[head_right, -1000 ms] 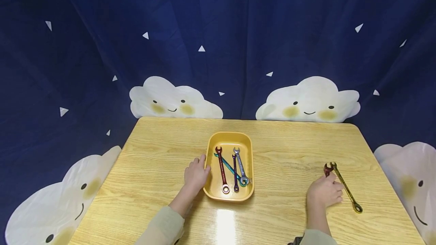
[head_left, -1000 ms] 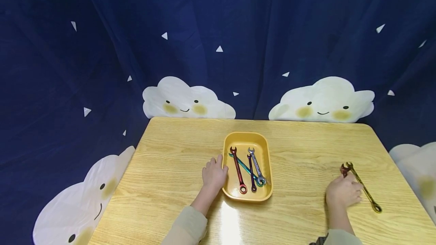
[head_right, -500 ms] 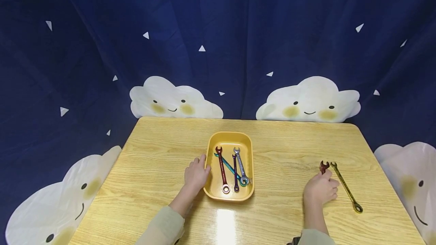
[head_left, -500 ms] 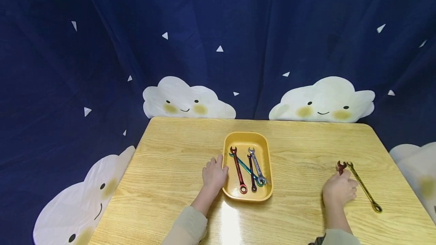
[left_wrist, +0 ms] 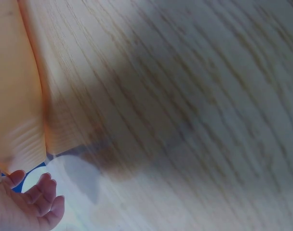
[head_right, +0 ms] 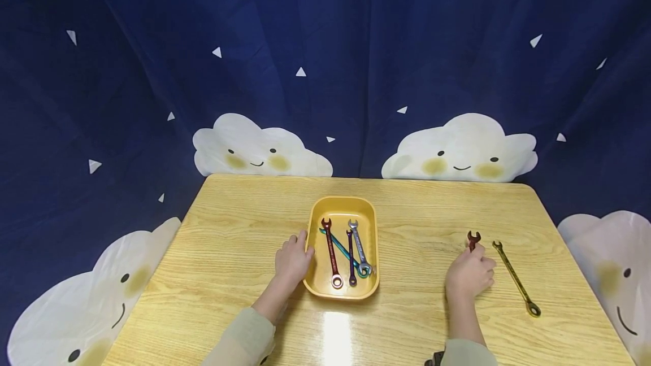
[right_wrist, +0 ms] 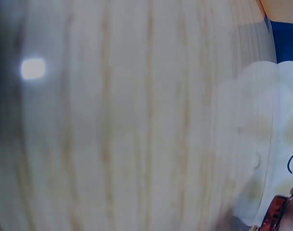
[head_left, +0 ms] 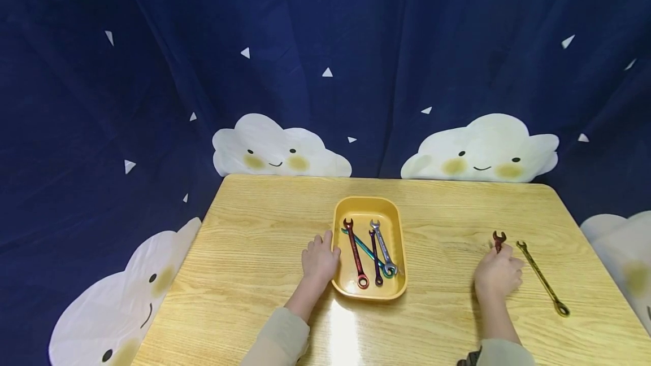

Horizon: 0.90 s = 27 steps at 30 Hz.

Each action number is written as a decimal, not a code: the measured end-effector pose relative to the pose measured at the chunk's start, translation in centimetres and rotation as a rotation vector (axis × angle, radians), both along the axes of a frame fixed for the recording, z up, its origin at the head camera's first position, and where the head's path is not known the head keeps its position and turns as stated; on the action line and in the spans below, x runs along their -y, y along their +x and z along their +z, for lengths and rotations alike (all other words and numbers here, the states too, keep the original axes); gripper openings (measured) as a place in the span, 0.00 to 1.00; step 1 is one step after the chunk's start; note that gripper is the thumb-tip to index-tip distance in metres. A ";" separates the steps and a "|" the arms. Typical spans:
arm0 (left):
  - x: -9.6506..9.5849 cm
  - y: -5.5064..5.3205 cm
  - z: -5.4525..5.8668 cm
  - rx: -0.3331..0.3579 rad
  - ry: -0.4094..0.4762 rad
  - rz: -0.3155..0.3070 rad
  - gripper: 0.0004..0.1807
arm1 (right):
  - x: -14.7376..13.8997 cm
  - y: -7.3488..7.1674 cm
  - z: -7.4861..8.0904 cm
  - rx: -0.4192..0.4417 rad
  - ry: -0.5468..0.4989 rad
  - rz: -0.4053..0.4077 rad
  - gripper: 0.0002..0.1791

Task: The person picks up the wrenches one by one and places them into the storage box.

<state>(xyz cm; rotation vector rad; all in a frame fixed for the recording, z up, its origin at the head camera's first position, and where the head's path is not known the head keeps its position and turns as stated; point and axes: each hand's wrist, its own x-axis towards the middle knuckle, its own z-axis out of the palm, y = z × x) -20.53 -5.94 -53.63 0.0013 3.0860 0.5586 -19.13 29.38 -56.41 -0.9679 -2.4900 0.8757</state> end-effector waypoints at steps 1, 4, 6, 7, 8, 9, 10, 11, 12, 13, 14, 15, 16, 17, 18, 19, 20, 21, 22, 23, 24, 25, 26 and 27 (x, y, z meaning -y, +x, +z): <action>0.0 0.0 0.0 0.000 -0.001 -0.001 0.21 | 0.1 0.0 0.0 -0.002 0.004 0.003 0.24; 0.0 -0.1 0.0 -0.003 -0.004 -0.003 0.20 | 0.5 -0.2 0.2 -0.005 0.022 0.015 0.24; 0.1 -0.1 0.1 -0.007 -0.005 -0.004 0.20 | 0.7 -0.3 0.2 0.002 0.026 0.032 0.24; 0.1 -0.1 0.0 -0.010 -0.005 -0.005 0.19 | 0.8 -0.3 0.3 0.003 0.026 0.038 0.24; 0.1 -0.1 0.0 -0.012 -0.006 -0.005 0.19 | 0.9 -0.4 0.3 0.006 0.027 0.043 0.24; 0.1 -0.1 0.0 -0.014 -0.005 -0.004 0.19 | 1.0 -0.5 0.4 0.006 0.027 0.048 0.24; 0.1 -0.1 0.0 -0.014 -0.003 -0.004 0.19 | 1.1 -0.5 0.5 0.005 0.025 0.054 0.24; 0.1 -0.1 0.0 -0.014 -0.003 -0.003 0.19 | 1.3 -0.6 0.6 0.003 0.027 0.057 0.23; 0.1 -0.1 0.0 -0.013 -0.002 -0.003 0.20 | 1.4 -0.7 0.6 -0.001 0.030 0.057 0.23; 0.1 -0.1 0.0 -0.012 -0.001 -0.002 0.20 | 1.6 -0.7 0.7 -0.007 0.035 0.057 0.22; 0.1 -0.1 0.1 -0.011 0.000 -0.002 0.20 | 1.8 -0.8 0.8 -0.007 0.043 0.061 0.22; 0.0 -0.1 0.1 -0.010 0.001 -0.001 0.20 | 1.9 -0.8 0.8 -0.011 0.049 0.066 0.22; 0.0 -0.1 0.1 -0.009 0.000 -0.001 0.20 | 2.1 -0.8 0.9 -0.010 0.054 0.069 0.21; 0.0 -0.1 0.1 -0.010 0.000 -0.001 0.21 | 2.2 -0.9 0.9 -0.014 0.058 0.072 0.21; 0.0 -0.1 0.1 -0.010 0.000 -0.001 0.21 | 2.4 -0.9 1.0 -0.015 0.060 0.077 0.21; 0.0 -0.1 0.1 -0.009 0.000 -0.001 0.21 | 2.5 -1.0 1.1 -0.015 0.062 0.080 0.21; 0.0 -0.1 0.1 -0.009 -0.001 -0.002 0.21 | 2.7 -1.0 1.1 -0.018 0.062 0.084 0.21; 0.0 0.0 0.1 -0.008 -0.001 -0.002 0.21 | 2.8 -1.0 1.1 -0.023 0.060 0.084 0.21; 0.0 0.0 0.1 -0.008 -0.002 -0.002 0.21 | 3.0 -1.1 1.2 -0.028 0.060 0.084 0.21; 0.0 0.0 0.1 -0.006 -0.002 -0.003 0.21 | 3.2 -1.1 1.2 -0.033 0.063 0.088 0.21; 0.0 0.0 0.0 -0.005 -0.002 -0.003 0.21 | 3.3 -1.2 1.3 -0.032 0.065 0.089 0.21; 0.0 0.0 0.0 -0.004 -0.001 -0.002 0.21 | 3.5 -1.2 1.3 -0.037 0.065 0.092 0.21; 0.0 0.0 0.0 -0.004 -0.001 -0.002 0.21 | 3.7 -1.3 1.4 -0.043 0.066 0.095 0.21; 0.0 0.0 0.0 -0.003 0.001 0.000 0.21 | 3.8 -1.3 1.4 -0.042 0.064 0.097 0.21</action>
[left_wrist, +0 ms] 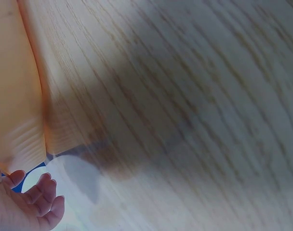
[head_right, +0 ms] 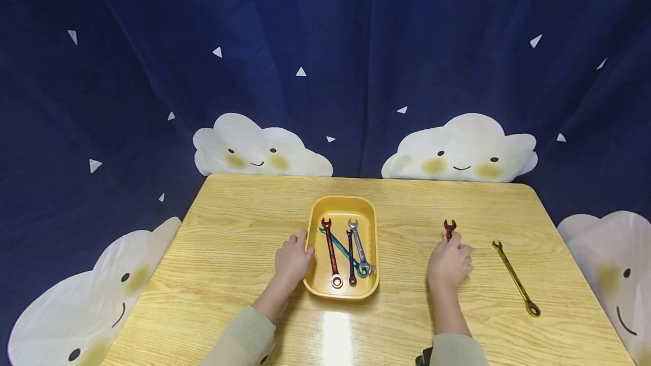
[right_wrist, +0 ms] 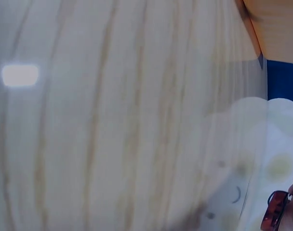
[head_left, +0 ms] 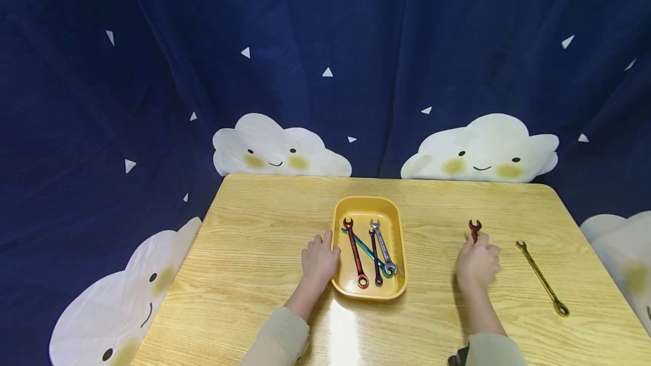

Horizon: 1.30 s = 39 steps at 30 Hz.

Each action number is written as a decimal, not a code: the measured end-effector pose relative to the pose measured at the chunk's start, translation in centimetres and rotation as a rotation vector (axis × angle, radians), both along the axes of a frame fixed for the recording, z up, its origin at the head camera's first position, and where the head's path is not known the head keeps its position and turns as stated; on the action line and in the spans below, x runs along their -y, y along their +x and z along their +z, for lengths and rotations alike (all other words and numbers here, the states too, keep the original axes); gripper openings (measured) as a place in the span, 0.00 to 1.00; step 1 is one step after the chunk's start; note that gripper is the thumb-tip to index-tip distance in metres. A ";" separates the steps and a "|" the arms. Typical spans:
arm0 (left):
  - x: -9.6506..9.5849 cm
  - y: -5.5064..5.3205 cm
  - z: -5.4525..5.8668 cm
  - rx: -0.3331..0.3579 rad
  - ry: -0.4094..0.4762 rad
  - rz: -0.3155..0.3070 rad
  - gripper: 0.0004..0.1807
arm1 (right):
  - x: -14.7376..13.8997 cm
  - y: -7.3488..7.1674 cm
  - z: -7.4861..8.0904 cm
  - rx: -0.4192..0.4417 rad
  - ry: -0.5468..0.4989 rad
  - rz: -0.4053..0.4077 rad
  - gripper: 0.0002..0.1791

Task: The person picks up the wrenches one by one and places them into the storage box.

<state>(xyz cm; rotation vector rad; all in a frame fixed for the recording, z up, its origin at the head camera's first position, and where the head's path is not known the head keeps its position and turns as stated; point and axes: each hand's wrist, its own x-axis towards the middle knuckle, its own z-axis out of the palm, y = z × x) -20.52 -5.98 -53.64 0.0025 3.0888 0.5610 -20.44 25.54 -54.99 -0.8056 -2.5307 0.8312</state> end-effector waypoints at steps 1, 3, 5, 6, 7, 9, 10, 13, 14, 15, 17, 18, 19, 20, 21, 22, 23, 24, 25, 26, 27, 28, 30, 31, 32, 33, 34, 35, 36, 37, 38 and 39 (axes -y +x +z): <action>0.0 0.0 0.0 0.000 0.002 0.002 0.20 | 0.2 -0.1 0.0 -0.006 0.001 0.006 0.21; 0.0 0.0 -0.1 -0.002 0.005 0.005 0.20 | 0.5 -0.2 0.1 -0.020 0.003 0.012 0.21; 0.0 0.0 -0.1 -0.002 0.001 0.008 0.20 | 0.9 -0.4 0.1 -0.041 0.015 0.019 0.20; 0.0 0.0 -0.1 0.000 0.000 0.009 0.20 | 1.1 -0.5 0.1 -0.056 0.024 0.023 0.19; 0.0 0.0 -0.2 0.003 -0.002 0.009 0.20 | 1.2 -0.6 0.1 -0.072 0.037 0.026 0.19; 0.0 0.0 -0.2 0.008 -0.007 0.009 0.21 | 1.5 -0.8 0.1 -0.093 0.056 0.032 0.18; 0.0 0.0 -0.2 0.010 -0.010 0.009 0.21 | 1.7 -0.8 0.2 -0.104 0.060 0.035 0.18; 0.0 -0.1 -0.2 0.013 -0.010 0.007 0.20 | 2.2 -1.0 0.4 -0.109 0.064 0.049 0.18; 0.0 -0.1 -0.2 0.012 -0.011 0.007 0.20 | 2.3 -1.1 0.5 -0.108 0.059 0.055 0.18; 0.0 -0.1 -0.2 0.012 -0.011 0.007 0.20 | 2.5 -1.1 0.6 -0.104 0.052 0.063 0.18; 0.0 -0.1 -0.2 0.010 -0.009 0.006 0.20 | 2.8 -1.2 0.8 -0.098 0.043 0.073 0.18; 0.0 -0.1 -0.2 0.008 -0.008 0.006 0.20 | 3.0 -1.3 0.9 -0.102 0.038 0.078 0.19; 0.0 -0.1 -0.2 0.006 -0.008 0.006 0.20 | 3.1 -1.4 0.9 -0.105 0.038 0.082 0.19; 0.0 -0.1 -0.2 0.005 -0.008 0.005 0.20 | 3.2 -1.5 1.0 -0.111 0.029 0.086 0.19; 0.0 -0.1 -0.2 0.003 -0.007 0.005 0.20 | 3.4 -1.6 1.1 -0.113 0.024 0.089 0.19; 0.0 -0.1 -0.2 0.001 -0.006 0.004 0.20 | 3.5 -1.6 1.2 -0.119 0.025 0.089 0.19; 0.0 -0.1 -0.2 -0.001 -0.005 0.003 0.20 | 3.6 -1.7 1.3 -0.124 0.021 0.093 0.19; 0.0 -0.1 -0.1 -0.003 -0.004 0.003 0.20 | 3.7 -1.8 1.3 -0.132 0.021 0.095 0.19; 0.0 -0.1 -0.1 -0.004 -0.004 0.002 0.20 | 3.9 -1.9 1.4 -0.135 0.023 0.097 0.19; 0.0 -0.1 -0.1 -0.005 -0.002 0.001 0.20 | 4.0 -1.9 1.5 -0.138 0.022 0.099 0.19; 0.0 -0.1 -0.1 -0.007 -0.002 0.001 0.20 | 4.1 -2.0 1.6 -0.140 0.028 0.100 0.18; 0.0 -0.1 -0.1 -0.008 -0.002 0.001 0.20 | 4.2 -2.0 1.7 -0.144 0.029 0.104 0.18; 0.0 -0.1 -0.1 -0.010 -0.005 0.000 0.19 | 4.5 -2.1 1.9 -0.153 0.030 0.110 0.18; 0.0 -0.1 -0.1 -0.011 -0.007 0.000 0.19 | 4.7 -2.2 2.0 -0.159 0.030 0.111 0.18; 0.0 -0.1 -0.1 -0.011 -0.008 0.000 0.19 | 4.9 -2.2 2.1 -0.165 0.032 0.113 0.18; 0.0 -0.1 -0.2 -0.012 -0.010 0.000 0.19 | 5.1 -2.3 2.2 -0.174 0.034 0.116 0.18; 0.0 -0.1 -0.1 -0.012 -0.010 0.000 0.19 | 5.3 -2.3 2.3 -0.184 0.035 0.120 0.18; 0.0 -0.1 -0.1 -0.012 -0.010 0.001 0.19 | 5.5 -2.4 2.3 -0.193 0.043 0.122 0.17; 0.0 -0.1 -0.1 -0.012 -0.009 0.001 0.19 | 5.7 -2.5 2.4 -0.202 0.051 0.124 0.17; 0.0 -0.1 -0.1 -0.012 -0.007 0.002 0.19 | 5.9 -2.6 2.4 -0.207 0.059 0.127 0.17; 0.0 -0.1 -0.2 -0.012 -0.006 0.002 0.19 | 6.1 -2.6 2.5 -0.212 0.066 0.129 0.17; 0.0 -0.1 -0.2 -0.012 -0.004 0.004 0.19 | 6.2 -2.7 2.5 -0.217 0.067 0.134 0.17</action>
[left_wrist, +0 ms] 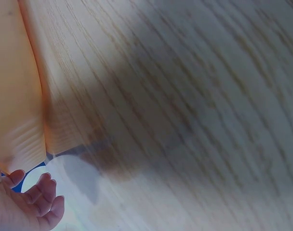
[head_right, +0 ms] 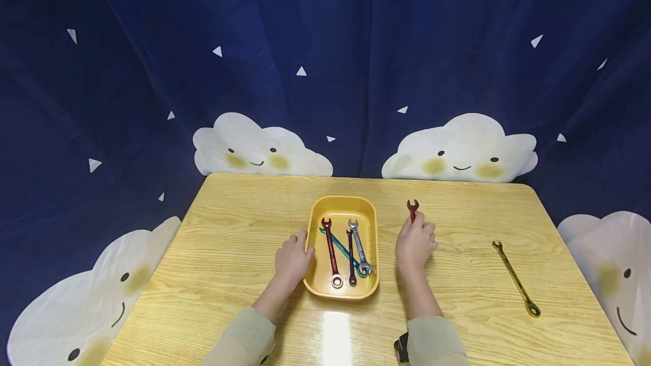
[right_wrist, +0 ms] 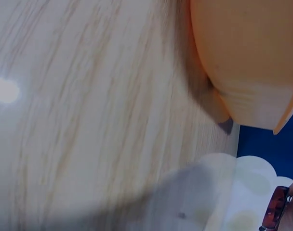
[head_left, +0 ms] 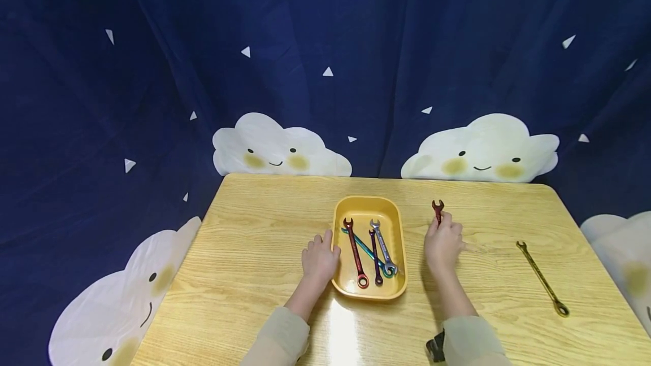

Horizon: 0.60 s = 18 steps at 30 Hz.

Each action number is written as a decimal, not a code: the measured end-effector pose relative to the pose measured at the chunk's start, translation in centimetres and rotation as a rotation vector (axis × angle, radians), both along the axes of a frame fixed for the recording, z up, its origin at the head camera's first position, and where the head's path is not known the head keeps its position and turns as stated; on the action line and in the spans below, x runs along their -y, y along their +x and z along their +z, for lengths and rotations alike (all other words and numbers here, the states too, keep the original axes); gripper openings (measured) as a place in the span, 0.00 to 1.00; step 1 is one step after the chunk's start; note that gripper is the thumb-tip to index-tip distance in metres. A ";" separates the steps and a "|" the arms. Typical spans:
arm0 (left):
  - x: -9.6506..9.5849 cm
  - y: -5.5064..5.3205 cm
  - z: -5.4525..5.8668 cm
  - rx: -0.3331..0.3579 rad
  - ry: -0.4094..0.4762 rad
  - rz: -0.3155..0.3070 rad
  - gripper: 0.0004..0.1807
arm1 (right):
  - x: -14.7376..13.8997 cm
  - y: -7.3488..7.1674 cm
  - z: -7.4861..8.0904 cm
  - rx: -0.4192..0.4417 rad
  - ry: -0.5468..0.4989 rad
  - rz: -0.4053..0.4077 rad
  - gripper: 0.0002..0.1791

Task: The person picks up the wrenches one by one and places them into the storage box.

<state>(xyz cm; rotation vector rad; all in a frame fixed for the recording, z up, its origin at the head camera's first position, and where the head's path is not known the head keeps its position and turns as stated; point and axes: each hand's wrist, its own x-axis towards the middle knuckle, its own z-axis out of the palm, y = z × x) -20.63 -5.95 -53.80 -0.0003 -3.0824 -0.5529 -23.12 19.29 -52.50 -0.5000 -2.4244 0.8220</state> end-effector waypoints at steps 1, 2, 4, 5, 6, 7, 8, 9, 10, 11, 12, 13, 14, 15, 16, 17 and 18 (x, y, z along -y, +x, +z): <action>0.0 0.0 0.0 0.001 0.001 0.001 0.19 | 0.2 -0.1 0.0 -0.003 0.000 0.004 0.16; 0.0 0.0 0.0 0.003 0.000 0.002 0.20 | 0.3 -0.1 0.0 -0.001 -0.003 0.009 0.17; 0.0 0.0 0.0 0.006 0.000 0.004 0.20 | 0.7 -0.2 0.1 -0.003 -0.009 0.015 0.17; 0.0 0.0 -0.1 0.008 -0.001 0.004 0.20 | 0.9 -0.2 0.1 -0.004 -0.014 0.019 0.17; 0.0 0.0 -0.1 0.009 -0.002 0.005 0.21 | 1.1 -0.3 0.2 -0.001 -0.016 0.025 0.17; 0.0 0.0 -0.1 0.011 -0.003 0.005 0.21 | 1.3 -0.3 0.3 0.000 -0.019 0.029 0.17; 0.0 0.0 -0.1 0.013 -0.003 0.005 0.21 | 1.5 -0.3 0.4 -0.001 -0.017 0.031 0.17; 0.0 0.0 -0.1 0.014 -0.003 0.006 0.21 | 1.7 -0.3 0.5 -0.006 -0.012 0.032 0.17; 0.0 0.0 -0.1 0.014 -0.004 0.005 0.21 | 1.8 -0.4 0.6 -0.008 -0.011 0.037 0.17; 0.0 0.0 -0.1 0.015 -0.005 0.005 0.21 | 2.0 -0.4 0.6 -0.014 -0.004 0.040 0.17; 0.0 0.0 -0.1 0.017 -0.006 0.005 0.21 | 2.2 -0.5 0.6 -0.022 0.001 0.042 0.17; 0.0 0.0 -0.1 0.018 -0.008 0.004 0.21 | 2.3 -0.6 0.6 -0.034 0.006 0.046 0.16; 0.0 0.0 -0.1 0.017 -0.008 0.004 0.21 | 2.5 -0.6 0.6 -0.045 0.011 0.051 0.16; 0.0 0.0 -0.1 0.018 -0.010 0.005 0.22 | 2.7 -0.7 0.7 -0.056 0.016 0.055 0.16; 0.0 0.0 -0.1 0.018 -0.012 0.005 0.22 | 2.8 -0.8 0.7 -0.068 0.020 0.060 0.15; 0.0 0.0 -0.1 0.019 -0.012 0.005 0.22 | 3.0 -0.8 0.7 -0.079 0.025 0.066 0.15; 0.0 0.0 -0.1 0.018 -0.012 0.006 0.22 | 3.2 -0.9 0.7 -0.087 0.025 0.072 0.15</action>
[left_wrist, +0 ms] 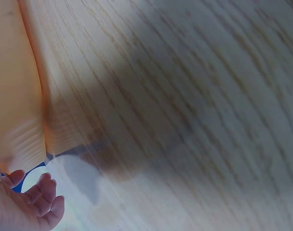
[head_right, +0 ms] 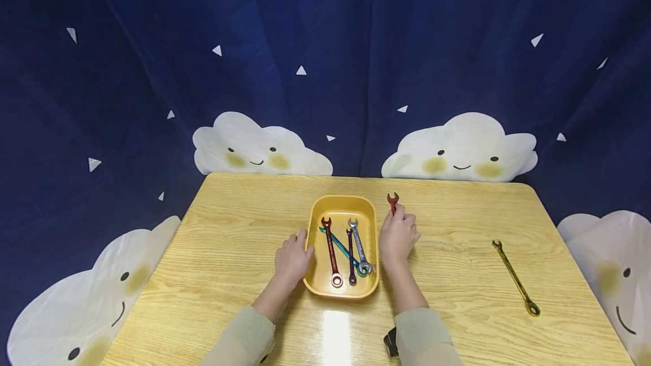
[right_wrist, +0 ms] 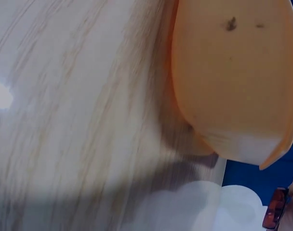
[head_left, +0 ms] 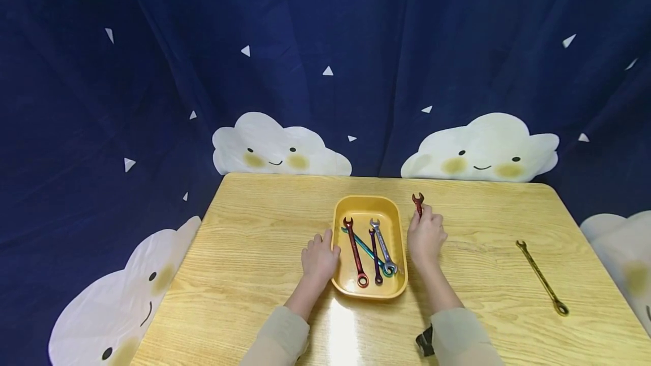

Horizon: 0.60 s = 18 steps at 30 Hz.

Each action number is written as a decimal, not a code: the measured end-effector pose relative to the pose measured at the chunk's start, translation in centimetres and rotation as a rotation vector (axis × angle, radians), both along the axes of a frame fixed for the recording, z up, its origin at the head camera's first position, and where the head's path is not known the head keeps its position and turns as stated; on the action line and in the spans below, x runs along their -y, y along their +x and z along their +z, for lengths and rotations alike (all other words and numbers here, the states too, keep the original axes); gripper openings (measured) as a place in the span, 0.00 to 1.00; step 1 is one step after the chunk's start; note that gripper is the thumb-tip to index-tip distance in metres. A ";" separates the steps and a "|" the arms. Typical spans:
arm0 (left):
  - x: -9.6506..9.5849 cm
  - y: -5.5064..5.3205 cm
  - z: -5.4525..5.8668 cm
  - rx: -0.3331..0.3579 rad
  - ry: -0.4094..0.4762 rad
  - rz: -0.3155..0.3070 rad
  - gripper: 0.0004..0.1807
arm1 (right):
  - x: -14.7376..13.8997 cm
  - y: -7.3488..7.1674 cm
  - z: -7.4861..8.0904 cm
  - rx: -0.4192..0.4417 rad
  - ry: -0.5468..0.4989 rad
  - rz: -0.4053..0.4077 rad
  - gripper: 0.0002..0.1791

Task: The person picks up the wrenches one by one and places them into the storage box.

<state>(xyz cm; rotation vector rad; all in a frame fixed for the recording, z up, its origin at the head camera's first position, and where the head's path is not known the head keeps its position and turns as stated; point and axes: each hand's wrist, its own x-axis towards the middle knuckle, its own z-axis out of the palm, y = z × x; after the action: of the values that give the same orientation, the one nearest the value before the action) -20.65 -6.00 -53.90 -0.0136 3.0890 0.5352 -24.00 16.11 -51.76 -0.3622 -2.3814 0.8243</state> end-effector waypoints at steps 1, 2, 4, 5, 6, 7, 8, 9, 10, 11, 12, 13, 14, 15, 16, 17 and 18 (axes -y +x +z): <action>0.0 0.0 0.0 -0.001 0.000 0.001 0.22 | 0.2 0.0 0.0 -0.004 0.002 0.005 0.15; 0.0 0.0 0.0 -0.003 0.002 0.001 0.22 | 0.3 -0.1 0.1 -0.005 0.005 0.008 0.15; 0.0 0.0 0.0 -0.005 0.003 0.001 0.22 | 0.6 -0.2 0.2 -0.001 0.008 0.014 0.15; 0.0 0.0 0.0 -0.006 0.005 0.001 0.22 | 0.8 -0.3 0.3 0.004 0.008 0.016 0.15; 0.0 -0.1 0.0 -0.007 0.006 0.001 0.21 | 0.9 -0.4 0.3 0.007 0.011 0.016 0.15; 0.0 -0.1 0.0 -0.007 0.007 0.001 0.21 | 1.1 -0.4 0.4 0.008 0.013 0.017 0.15; 0.0 -0.1 0.0 -0.007 0.006 0.000 0.21 | 1.2 -0.5 0.4 0.009 0.014 0.018 0.15; 0.0 -0.1 0.0 -0.005 0.006 0.000 0.21 | 1.3 -0.6 0.5 0.006 0.015 0.018 0.15; 0.0 -0.1 0.0 -0.004 0.004 -0.002 0.21 | 1.4 -0.6 0.6 0.001 0.016 0.019 0.15; 0.0 -0.1 0.0 -0.003 0.003 -0.003 0.21 | 1.5 -0.7 0.6 -0.003 0.021 0.018 0.15; 0.0 -0.1 0.0 -0.002 0.002 -0.004 0.21 | 1.7 -0.7 0.7 -0.007 0.025 0.020 0.15; 0.0 -0.1 0.0 -0.001 0.001 -0.004 0.21 | 1.8 -0.8 0.8 -0.012 0.026 0.022 0.15; 0.0 -0.1 0.0 0.000 -0.001 -0.004 0.21 | 1.9 -0.8 0.8 -0.015 0.028 0.023 0.15; 0.0 -0.1 0.1 0.001 0.000 -0.004 0.21 | 2.0 -0.8 0.9 -0.016 0.029 0.026 0.14; 0.0 0.0 0.1 0.001 0.000 -0.003 0.21 | 2.1 -0.8 1.0 -0.016 0.027 0.030 0.14; 0.0 0.0 0.1 0.001 0.001 -0.002 0.21 | 2.3 -0.8 1.1 -0.013 0.026 0.034 0.14; 0.0 0.0 0.1 0.001 0.004 0.000 0.21 | 2.4 -0.8 1.2 -0.007 0.025 0.039 0.14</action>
<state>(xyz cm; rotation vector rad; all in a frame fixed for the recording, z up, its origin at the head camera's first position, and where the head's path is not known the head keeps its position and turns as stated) -20.64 -5.98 -53.77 -0.0135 3.0864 0.5410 -24.79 13.69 -50.57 -0.3038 -2.3971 0.8112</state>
